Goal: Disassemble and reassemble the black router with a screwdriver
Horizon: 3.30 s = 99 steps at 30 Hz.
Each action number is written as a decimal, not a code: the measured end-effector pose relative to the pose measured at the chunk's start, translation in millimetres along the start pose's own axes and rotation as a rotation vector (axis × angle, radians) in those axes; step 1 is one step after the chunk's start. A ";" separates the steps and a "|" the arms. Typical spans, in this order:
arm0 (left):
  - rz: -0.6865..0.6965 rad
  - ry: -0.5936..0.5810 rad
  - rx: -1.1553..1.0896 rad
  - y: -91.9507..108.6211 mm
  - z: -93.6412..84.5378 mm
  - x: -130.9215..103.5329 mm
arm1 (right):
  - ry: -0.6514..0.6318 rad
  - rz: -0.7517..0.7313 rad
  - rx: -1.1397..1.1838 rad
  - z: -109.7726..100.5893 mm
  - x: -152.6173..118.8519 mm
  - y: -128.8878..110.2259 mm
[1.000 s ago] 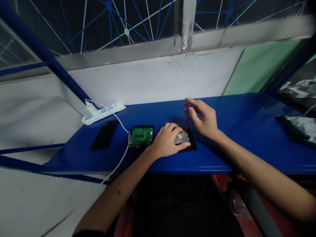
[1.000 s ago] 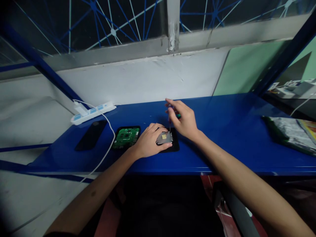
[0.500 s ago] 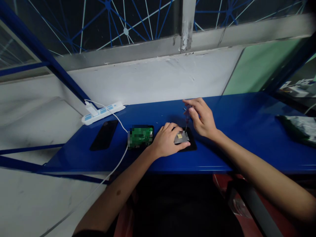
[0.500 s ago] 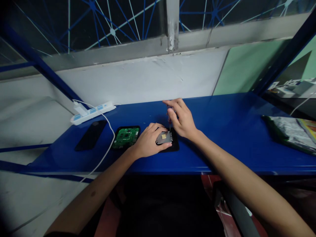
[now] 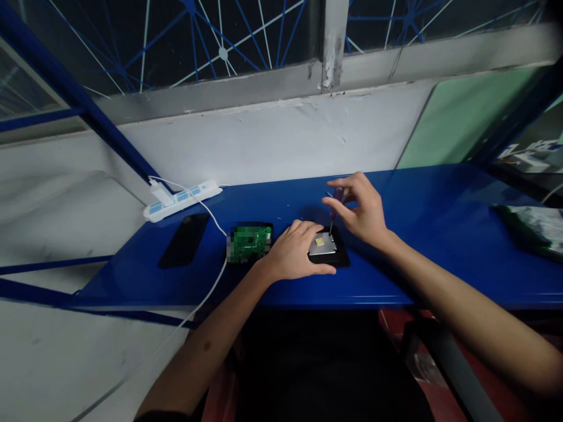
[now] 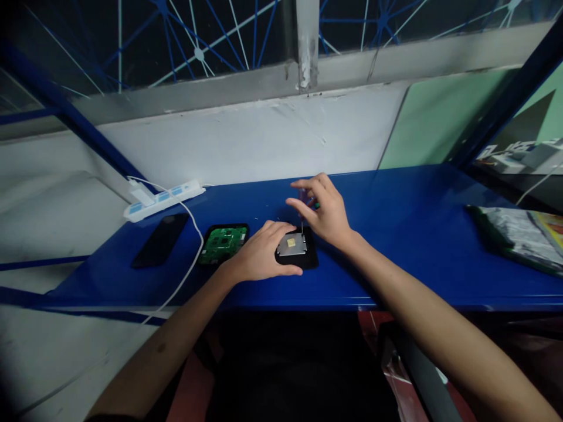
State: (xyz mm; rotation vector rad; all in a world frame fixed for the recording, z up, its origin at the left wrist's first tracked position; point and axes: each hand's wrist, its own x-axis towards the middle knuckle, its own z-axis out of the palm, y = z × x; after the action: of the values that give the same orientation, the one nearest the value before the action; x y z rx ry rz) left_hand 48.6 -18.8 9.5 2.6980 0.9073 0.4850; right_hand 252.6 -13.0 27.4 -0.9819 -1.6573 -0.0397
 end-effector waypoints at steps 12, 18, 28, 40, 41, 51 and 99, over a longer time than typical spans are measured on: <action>-0.001 0.006 -0.003 -2.2 3.8 -0.2 | -0.028 -0.004 0.041 1.1 -0.8 0.3; -0.018 -0.006 -0.026 -0.3 1.3 0.2 | -0.039 -0.003 0.052 -1.0 -0.7 -2.5; -0.035 -0.029 -0.036 -0.5 0.9 -0.7 | -0.011 -0.035 0.007 1.8 -1.4 2.2; -0.034 -0.035 -0.031 2.3 -1.8 0.2 | -0.076 -0.033 0.039 -2.1 -1.9 -1.5; -0.035 -0.035 -0.031 2.0 -1.4 0.1 | -0.081 -0.034 0.054 -1.8 -2.3 -0.7; -0.028 -0.032 -0.024 0.5 0.1 0.1 | -0.029 -0.027 0.024 2.8 -2.1 2.0; -0.025 -0.057 -0.031 -0.1 0.3 0.2 | -0.063 0.035 0.062 3.3 -4.5 -0.1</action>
State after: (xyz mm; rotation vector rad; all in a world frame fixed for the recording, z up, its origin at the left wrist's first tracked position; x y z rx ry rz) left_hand 48.8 -18.6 9.2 2.6557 0.9092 0.4118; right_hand 249.9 -14.0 22.6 -0.9740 -1.6882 0.0661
